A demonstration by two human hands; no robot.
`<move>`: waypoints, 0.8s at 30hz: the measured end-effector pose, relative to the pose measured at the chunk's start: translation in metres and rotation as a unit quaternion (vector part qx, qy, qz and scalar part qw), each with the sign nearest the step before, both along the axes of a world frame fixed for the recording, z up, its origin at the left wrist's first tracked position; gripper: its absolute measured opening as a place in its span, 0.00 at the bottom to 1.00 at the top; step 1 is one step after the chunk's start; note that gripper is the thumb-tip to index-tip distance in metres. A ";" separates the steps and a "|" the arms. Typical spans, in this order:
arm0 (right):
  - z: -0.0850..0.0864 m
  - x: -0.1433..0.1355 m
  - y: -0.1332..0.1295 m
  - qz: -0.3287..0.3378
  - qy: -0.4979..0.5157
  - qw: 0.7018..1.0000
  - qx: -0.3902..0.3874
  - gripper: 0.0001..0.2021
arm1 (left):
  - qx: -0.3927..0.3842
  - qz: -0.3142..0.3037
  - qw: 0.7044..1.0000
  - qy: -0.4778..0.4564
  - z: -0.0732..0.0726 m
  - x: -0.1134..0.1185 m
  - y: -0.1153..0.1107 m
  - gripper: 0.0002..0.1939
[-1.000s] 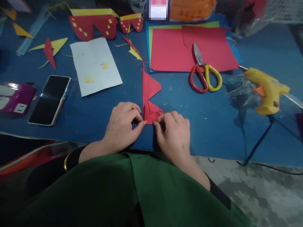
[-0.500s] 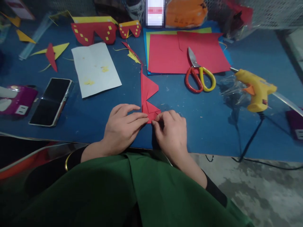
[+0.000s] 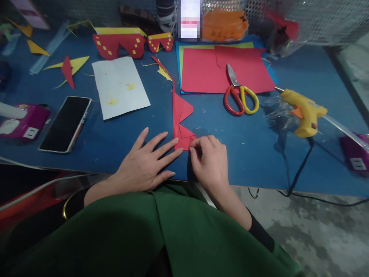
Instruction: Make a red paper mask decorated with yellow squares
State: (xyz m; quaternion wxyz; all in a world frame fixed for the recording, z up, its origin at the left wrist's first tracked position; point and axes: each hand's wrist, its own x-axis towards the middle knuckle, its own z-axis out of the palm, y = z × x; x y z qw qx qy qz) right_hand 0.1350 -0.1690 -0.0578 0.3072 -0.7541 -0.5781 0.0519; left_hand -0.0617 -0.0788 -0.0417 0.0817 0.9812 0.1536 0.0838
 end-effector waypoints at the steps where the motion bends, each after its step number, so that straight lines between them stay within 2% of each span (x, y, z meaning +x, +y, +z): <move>1: 0.000 -0.001 -0.002 -0.002 -0.013 1.000 0.017 0.03 | -0.005 0.002 1.000 -0.001 0.000 0.000 0.000 0.25; 3: 0.002 -0.004 -0.007 0.015 -0.062 0.997 0.050 0.09 | -0.006 0.003 1.000 0.000 -0.001 0.000 0.000 0.24; 5: 0.003 -0.009 -0.011 0.068 -0.119 0.988 0.067 0.17 | 0.002 0.002 1.000 0.007 -0.001 0.000 -0.001 0.24; 7: 0.003 -0.015 -0.015 0.132 -0.156 0.977 0.063 0.21 | 0.010 0.002 1.000 0.013 -0.002 0.000 -0.001 0.24; 9: 0.001 -0.020 -0.018 0.169 -0.181 0.967 0.055 0.23 | 0.017 0.000 1.000 0.014 -0.003 -0.001 -0.001 0.25; 13: -0.004 -0.021 -0.024 0.187 -0.240 0.952 0.029 0.24 | 0.038 -0.016 0.999 0.008 -0.003 -0.001 -0.001 0.29; 18: -0.002 -0.010 -0.034 0.208 -0.299 0.931 0.016 0.27 | 0.049 -0.021 0.998 0.020 -0.002 -0.001 0.001 0.27; 24: 0.001 -0.010 -0.035 0.166 -0.302 0.938 0.034 0.27 | 0.042 -0.026 0.999 0.021 -0.003 -0.003 0.004 0.27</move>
